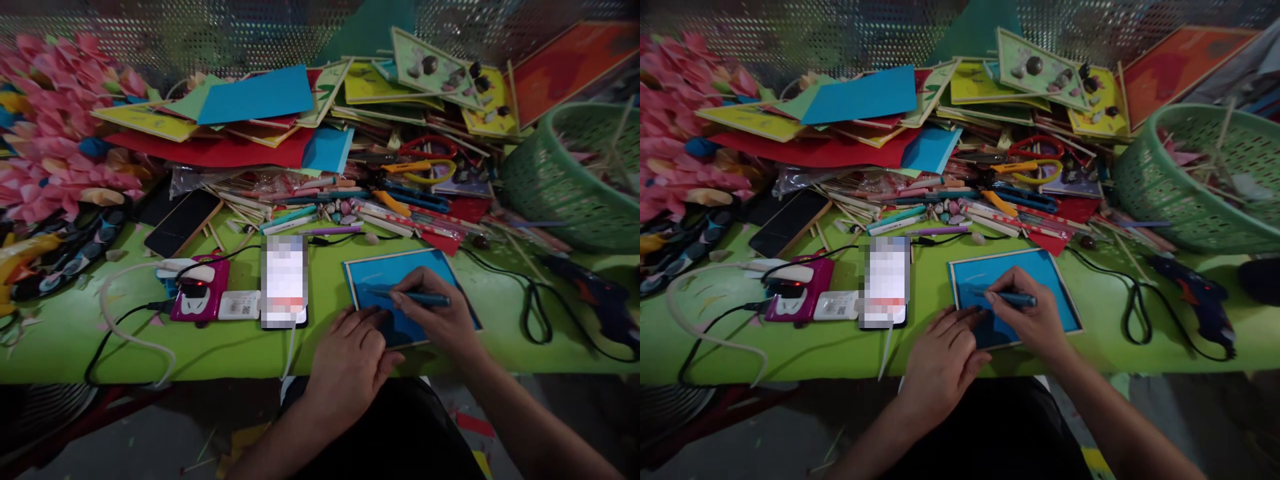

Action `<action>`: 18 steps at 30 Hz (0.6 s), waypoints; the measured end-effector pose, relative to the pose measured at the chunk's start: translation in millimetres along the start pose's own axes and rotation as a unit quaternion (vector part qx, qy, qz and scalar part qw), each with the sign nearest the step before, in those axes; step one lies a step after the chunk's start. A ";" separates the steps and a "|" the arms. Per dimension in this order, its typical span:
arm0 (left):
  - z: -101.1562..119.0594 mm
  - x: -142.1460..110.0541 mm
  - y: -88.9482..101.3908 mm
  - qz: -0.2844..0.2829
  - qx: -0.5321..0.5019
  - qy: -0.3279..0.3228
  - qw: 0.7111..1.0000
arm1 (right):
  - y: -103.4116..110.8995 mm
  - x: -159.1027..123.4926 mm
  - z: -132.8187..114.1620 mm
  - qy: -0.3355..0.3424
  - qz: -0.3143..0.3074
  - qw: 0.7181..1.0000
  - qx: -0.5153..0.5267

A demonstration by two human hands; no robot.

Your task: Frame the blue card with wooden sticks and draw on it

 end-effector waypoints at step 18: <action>0.8 1.2 1.2 0.005 0.004 -0.010 1.000 | 20.6 0.1 6.5 0.016 0.138 0.988 -0.065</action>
Point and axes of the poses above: each hand's wrist, its own x-axis towards the middle knuckle, its own y-axis out of the back of the hand, z = x × y, the point moved 5 cm from there along x, towards the middle knuckle, and after that the axes turned 11 degrees about z, right-handed, at the moved point
